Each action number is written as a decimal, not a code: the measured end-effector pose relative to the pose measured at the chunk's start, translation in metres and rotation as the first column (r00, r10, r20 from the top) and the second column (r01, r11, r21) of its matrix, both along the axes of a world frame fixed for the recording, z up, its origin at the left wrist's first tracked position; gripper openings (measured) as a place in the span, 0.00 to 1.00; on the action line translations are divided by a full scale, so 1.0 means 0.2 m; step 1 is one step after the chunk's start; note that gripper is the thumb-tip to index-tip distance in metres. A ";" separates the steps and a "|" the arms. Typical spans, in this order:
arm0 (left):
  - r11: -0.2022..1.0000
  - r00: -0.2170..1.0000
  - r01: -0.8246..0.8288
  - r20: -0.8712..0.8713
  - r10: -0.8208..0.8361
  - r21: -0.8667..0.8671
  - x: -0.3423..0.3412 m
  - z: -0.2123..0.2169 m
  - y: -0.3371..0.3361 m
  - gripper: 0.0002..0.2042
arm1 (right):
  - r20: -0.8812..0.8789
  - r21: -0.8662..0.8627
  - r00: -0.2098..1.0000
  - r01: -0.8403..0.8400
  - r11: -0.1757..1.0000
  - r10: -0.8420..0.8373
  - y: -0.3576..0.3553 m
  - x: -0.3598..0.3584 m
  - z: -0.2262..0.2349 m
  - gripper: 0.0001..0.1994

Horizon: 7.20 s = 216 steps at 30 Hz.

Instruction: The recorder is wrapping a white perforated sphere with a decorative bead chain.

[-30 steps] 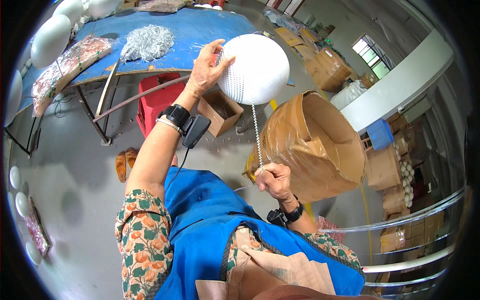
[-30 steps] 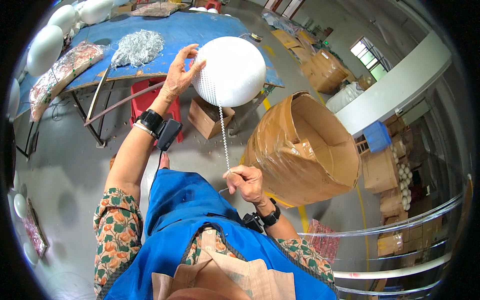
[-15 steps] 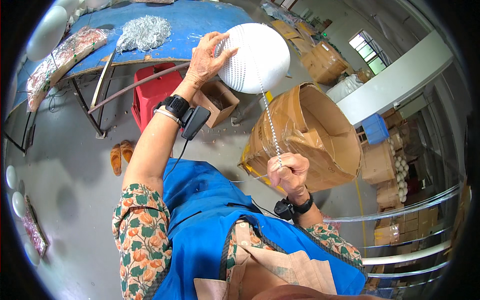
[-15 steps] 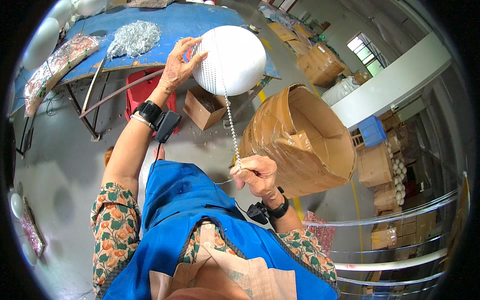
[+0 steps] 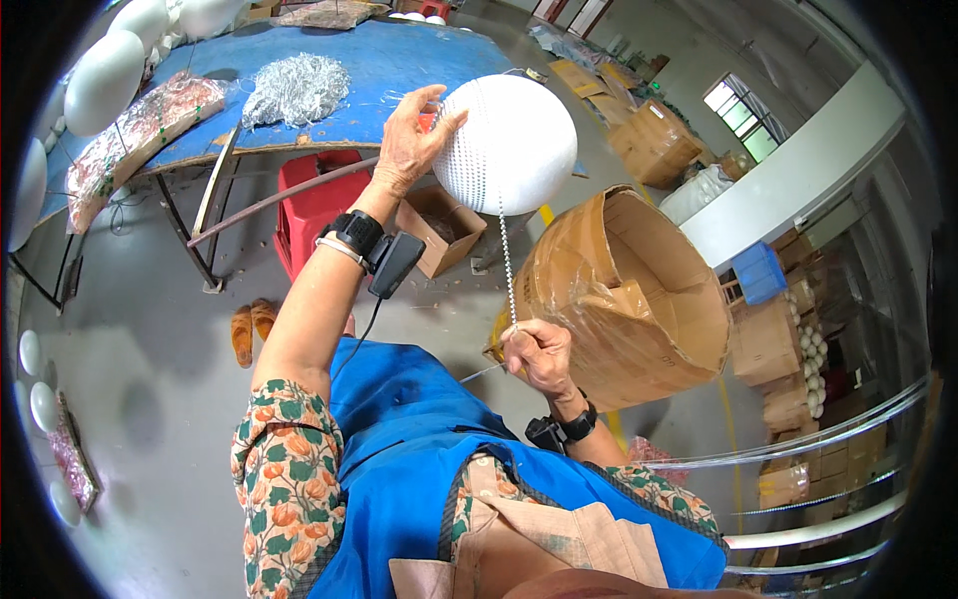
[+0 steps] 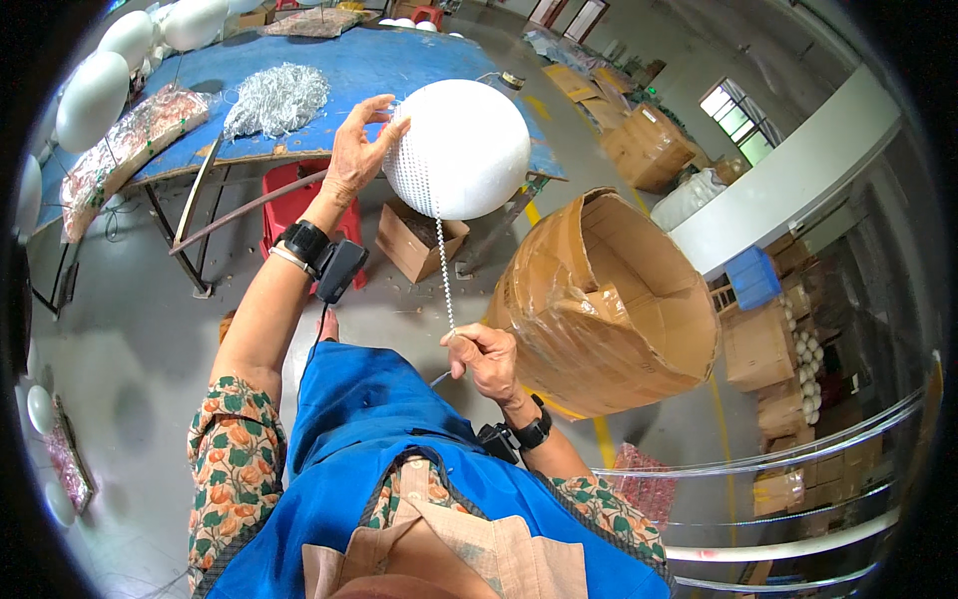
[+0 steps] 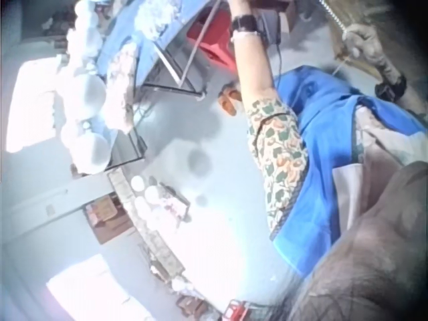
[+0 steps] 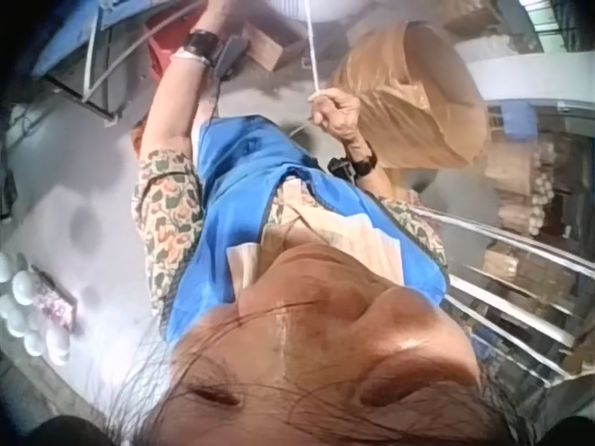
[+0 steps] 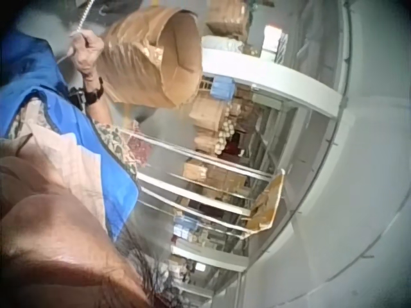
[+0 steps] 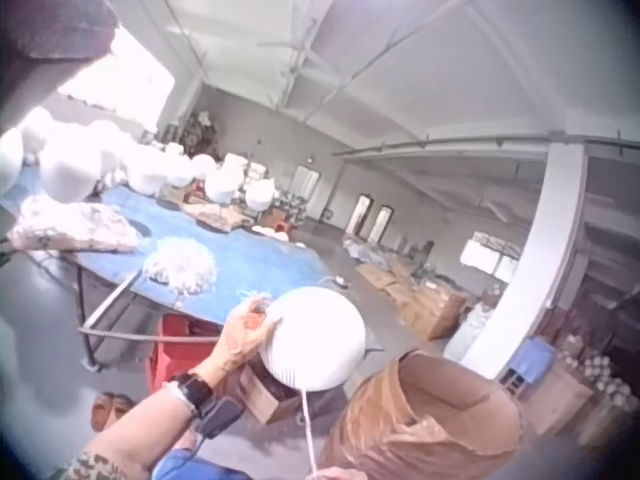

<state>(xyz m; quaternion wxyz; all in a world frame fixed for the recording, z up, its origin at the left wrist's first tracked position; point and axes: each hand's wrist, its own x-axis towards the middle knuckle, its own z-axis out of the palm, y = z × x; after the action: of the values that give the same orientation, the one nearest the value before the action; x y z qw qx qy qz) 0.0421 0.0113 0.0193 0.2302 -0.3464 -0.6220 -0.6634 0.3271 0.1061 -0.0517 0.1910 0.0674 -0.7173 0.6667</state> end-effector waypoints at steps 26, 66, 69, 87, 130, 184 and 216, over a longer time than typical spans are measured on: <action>0.989 0.993 -0.108 -0.055 0.103 -0.102 0.00 -0.04 0.01 0.22 | -0.055 0.107 0.997 0.052 0.993 -0.046 0.03 -0.08 0.05 0.09; 0.996 0.982 0.074 0.179 -0.064 -0.045 0.01 -0.03 0.03 0.24 | 0.086 -0.014 0.979 0.185 0.983 -0.183 0.07 -0.35 -0.03 0.10; 0.994 0.991 0.100 0.092 -0.097 -0.038 0.00 -0.06 0.03 0.30 | 0.101 -0.043 0.976 0.197 0.979 -0.192 0.07 -0.36 -0.04 0.10; 0.978 0.963 -0.137 0.212 0.169 -0.157 -0.08 0.11 0.01 0.33 | 0.147 -0.054 0.971 0.197 0.979 -0.187 0.08 -0.09 -0.09 0.10; 0.955 0.899 0.270 0.322 -0.296 0.123 -0.10 -0.06 0.01 0.20 | 0.015 -0.114 0.983 0.181 0.977 -0.181 0.16 -0.46 0.04 0.11; 0.983 0.957 -0.184 0.228 0.179 0.000 -0.05 0.05 0.06 0.22 | 0.052 -0.007 0.975 0.218 0.976 -0.217 0.14 -0.09 0.09 0.09; 0.953 0.946 -0.005 0.307 0.103 -0.304 -0.19 -0.06 0.04 0.34 | 0.015 -0.053 0.978 0.207 0.977 -0.207 0.23 -0.49 0.06 0.12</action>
<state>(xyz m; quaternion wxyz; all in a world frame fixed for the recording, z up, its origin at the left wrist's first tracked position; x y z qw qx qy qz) 0.0046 0.0200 0.0076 0.0897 -0.2479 -0.7535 -0.6022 0.2284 0.1514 -0.0394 0.2576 -0.0161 -0.7031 0.6626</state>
